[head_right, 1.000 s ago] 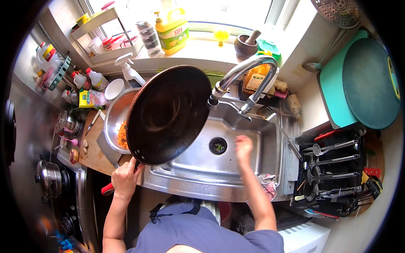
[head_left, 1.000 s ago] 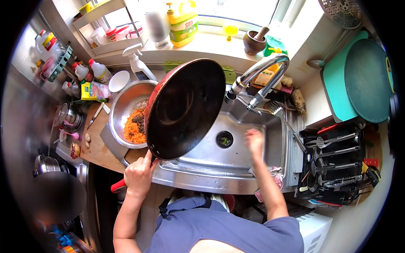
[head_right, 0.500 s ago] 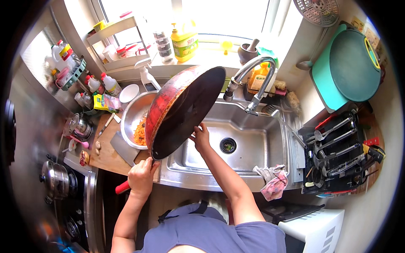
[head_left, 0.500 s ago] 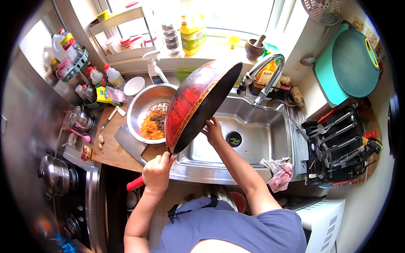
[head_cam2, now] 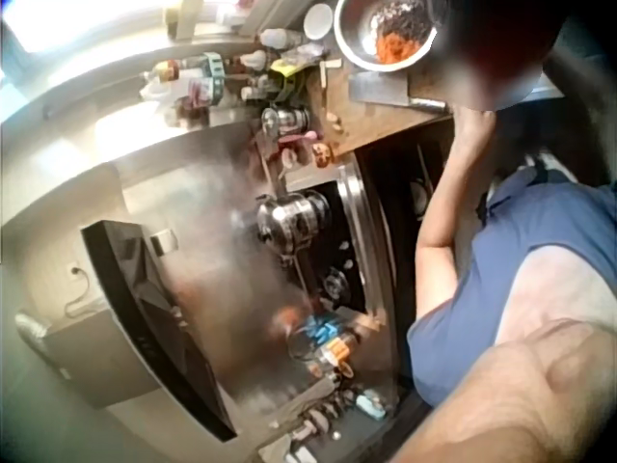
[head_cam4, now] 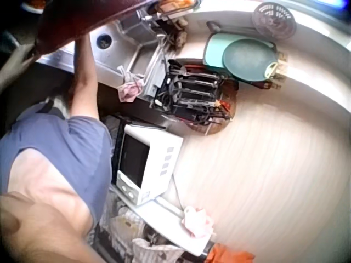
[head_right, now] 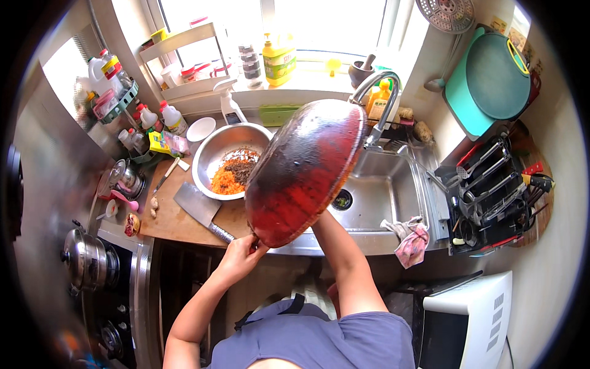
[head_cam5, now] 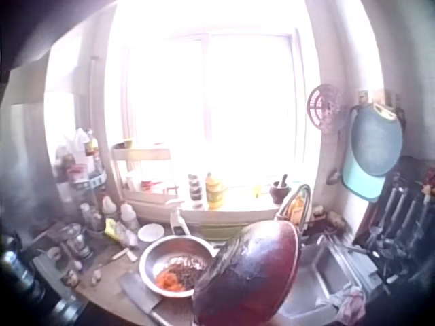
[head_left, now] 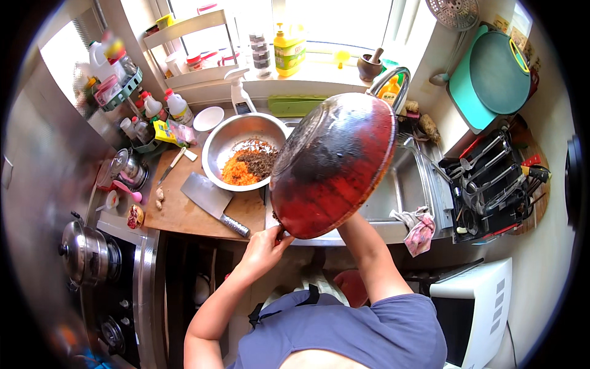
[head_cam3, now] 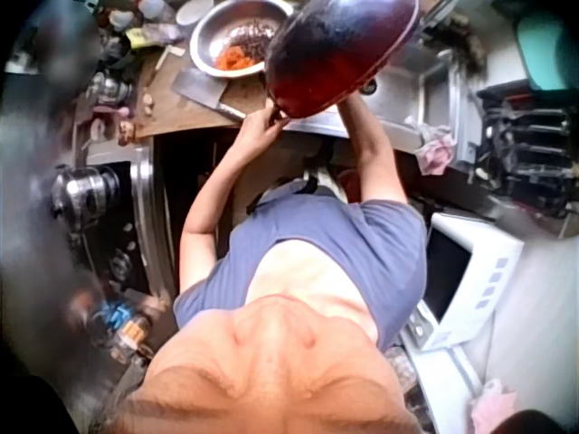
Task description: The person moves a wok to a sink, pours liquid soap from a large container into a cup, and then scrubs both the interior and exterior of the wok and a spatula with a sponge under running water before returning the wok to the stove.
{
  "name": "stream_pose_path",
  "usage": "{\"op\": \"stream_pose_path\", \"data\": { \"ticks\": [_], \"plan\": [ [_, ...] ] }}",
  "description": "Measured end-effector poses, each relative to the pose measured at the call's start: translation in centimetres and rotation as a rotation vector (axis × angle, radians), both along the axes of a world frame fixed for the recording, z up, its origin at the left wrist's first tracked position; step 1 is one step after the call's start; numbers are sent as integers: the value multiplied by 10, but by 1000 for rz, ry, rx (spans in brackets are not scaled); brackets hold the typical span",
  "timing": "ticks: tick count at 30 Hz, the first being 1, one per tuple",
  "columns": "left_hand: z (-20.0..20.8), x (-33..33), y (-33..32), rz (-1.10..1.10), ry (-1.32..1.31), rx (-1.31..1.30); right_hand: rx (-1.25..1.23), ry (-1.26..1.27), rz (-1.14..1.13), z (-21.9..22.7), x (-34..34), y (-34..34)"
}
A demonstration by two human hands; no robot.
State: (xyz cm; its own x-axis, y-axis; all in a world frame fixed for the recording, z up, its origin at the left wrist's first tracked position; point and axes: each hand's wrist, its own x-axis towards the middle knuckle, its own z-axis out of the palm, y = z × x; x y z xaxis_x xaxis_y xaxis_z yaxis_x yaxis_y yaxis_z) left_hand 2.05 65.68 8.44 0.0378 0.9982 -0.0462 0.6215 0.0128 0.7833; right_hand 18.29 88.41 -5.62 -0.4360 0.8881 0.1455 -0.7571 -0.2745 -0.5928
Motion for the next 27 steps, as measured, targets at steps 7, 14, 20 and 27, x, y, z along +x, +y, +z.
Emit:
{"op": "stream_pose_path", "data": {
  "ticks": [7, 14, 20, 27],
  "plan": [
    [-1, -3, -9, 91, 199, 75, 123, 52, 65, 87, 8, -38],
    [8, 14, -7, 171, -51, 153, 29, -1331, 367, -30, 75, 4],
    [-4, 13, -24, 276, -248, 33, 665, -1830, -133, -3, 62, -57],
    [3, 1, -81, 315, -597, -313, 1019, -1751, -478, 14, 76, -95]
  ]
}}
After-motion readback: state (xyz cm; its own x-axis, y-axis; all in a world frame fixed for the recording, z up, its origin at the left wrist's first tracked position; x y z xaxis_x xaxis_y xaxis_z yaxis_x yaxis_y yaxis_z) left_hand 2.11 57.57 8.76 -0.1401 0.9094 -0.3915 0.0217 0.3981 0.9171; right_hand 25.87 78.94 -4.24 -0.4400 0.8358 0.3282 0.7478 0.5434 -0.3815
